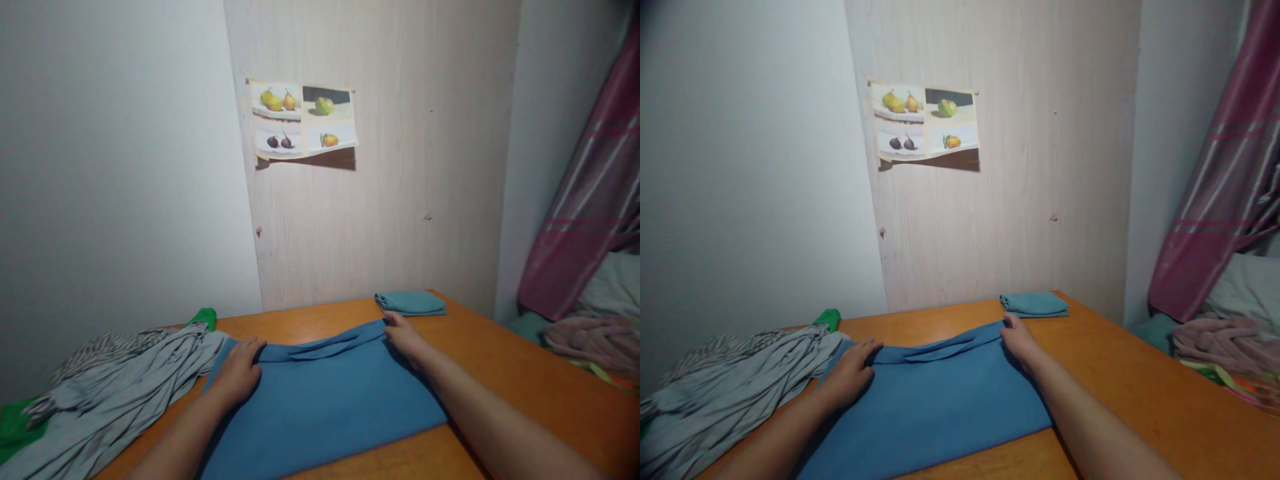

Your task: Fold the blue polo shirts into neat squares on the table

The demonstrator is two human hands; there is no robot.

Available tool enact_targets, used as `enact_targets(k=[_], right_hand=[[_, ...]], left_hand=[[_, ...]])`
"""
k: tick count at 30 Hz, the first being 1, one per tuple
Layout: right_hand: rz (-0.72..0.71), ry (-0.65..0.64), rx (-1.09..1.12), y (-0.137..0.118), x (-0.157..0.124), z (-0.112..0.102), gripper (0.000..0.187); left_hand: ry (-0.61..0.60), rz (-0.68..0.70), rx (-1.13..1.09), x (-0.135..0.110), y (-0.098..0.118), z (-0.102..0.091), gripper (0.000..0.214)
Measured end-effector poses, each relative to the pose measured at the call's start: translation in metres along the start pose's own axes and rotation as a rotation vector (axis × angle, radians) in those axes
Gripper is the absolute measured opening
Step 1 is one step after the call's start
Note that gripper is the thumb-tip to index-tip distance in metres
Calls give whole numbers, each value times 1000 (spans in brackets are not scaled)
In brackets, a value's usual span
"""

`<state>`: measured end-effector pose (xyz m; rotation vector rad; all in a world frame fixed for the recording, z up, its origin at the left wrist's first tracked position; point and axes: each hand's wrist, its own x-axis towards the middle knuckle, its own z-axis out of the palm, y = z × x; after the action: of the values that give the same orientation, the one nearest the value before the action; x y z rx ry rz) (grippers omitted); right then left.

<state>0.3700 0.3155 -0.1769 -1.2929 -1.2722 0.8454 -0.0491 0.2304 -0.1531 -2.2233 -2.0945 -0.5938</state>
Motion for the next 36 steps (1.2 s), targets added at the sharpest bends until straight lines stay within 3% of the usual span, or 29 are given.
enact_targets(k=[3,6,8,12,21,27,31,36], right_hand=[[-96,-62,-374,-1,6,-3,70],[-164,-150,-849,-3,13,-5,71],[-165,-176,-963,-5,17,-6,66],[-145,-178,-984,-5,26,-9,62],[70,-87,-1013,-5,51,-24,53],[165,-200,-980,-11,58,-16,46],[186,-197,-987,-14,60,-9,37],[115,-97,-1013,-10,62,-14,28]], left_hand=[[-26,4,178,5,3,-2,67],[-34,-14,220,12,8,-9,55],[-66,-34,226,16,10,-12,43],[-130,-64,240,20,4,-11,35],[-36,-100,222,22,-33,-9,44],[-212,-64,-3,22,-42,-16,68],[-213,-184,57,25,-39,-23,57],[-183,-293,237,29,-31,-27,41]])
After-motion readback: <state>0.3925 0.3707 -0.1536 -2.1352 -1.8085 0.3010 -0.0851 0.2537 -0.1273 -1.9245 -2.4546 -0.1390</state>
